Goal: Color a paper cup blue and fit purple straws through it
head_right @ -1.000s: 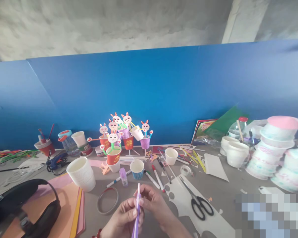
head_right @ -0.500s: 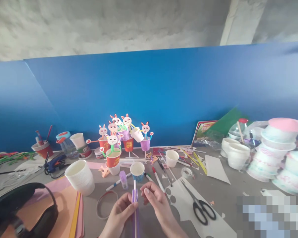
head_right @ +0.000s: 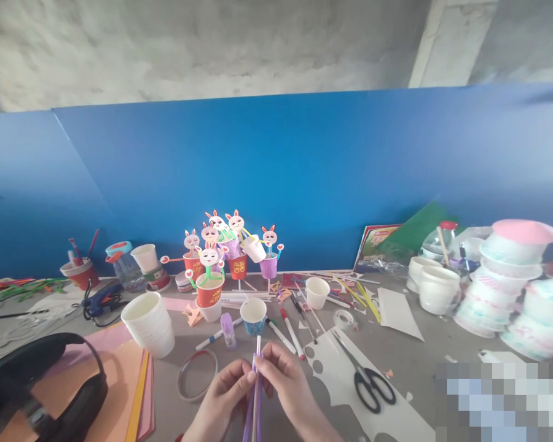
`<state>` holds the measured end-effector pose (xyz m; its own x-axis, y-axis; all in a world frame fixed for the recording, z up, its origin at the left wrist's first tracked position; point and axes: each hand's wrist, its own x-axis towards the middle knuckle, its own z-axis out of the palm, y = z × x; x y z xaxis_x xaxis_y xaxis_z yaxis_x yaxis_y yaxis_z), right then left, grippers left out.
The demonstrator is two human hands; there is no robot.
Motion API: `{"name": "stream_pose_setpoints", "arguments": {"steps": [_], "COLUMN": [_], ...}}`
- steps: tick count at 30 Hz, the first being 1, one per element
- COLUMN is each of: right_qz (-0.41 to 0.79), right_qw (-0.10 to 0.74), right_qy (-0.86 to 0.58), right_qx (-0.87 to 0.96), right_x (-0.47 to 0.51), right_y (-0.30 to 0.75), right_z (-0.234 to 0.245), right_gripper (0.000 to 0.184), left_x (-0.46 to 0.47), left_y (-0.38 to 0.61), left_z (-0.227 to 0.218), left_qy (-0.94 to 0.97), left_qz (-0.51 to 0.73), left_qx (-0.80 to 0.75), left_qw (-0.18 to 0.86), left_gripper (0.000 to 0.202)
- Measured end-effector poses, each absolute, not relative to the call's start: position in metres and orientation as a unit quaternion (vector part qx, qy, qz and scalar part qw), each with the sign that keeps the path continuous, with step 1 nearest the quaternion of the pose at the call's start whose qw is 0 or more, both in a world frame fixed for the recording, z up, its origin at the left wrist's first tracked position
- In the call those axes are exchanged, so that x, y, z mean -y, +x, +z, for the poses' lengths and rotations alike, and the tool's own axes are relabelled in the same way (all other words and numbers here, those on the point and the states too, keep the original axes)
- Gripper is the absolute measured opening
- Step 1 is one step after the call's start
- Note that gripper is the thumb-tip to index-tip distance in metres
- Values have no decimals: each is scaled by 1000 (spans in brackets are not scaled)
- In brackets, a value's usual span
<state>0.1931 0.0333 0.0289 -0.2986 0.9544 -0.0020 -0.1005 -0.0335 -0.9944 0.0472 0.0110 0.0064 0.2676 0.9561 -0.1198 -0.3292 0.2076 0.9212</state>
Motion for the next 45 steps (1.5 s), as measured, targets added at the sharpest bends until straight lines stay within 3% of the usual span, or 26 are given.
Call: {"name": "stream_pose_setpoints", "arguments": {"steps": [16, 28, 45], "right_qz": [611, 572, 546], "right_qw": [388, 419, 362], "right_qy": [-407, -419, -378], "right_qx": [558, 567, 655], "right_x": [-37, -38, -38], "right_y": [195, 191, 205], "right_z": [15, 12, 30], "right_gripper": [48, 51, 44], "left_x": [-10, -15, -15], "left_y": [46, 47, 43], "left_z": [15, 2, 8], "left_qy": [478, 445, 430], "left_qz": [461, 464, 460], "left_qx": [-425, -407, -418], "left_qw": [615, 649, 655], "left_gripper": [57, 62, 62]}}
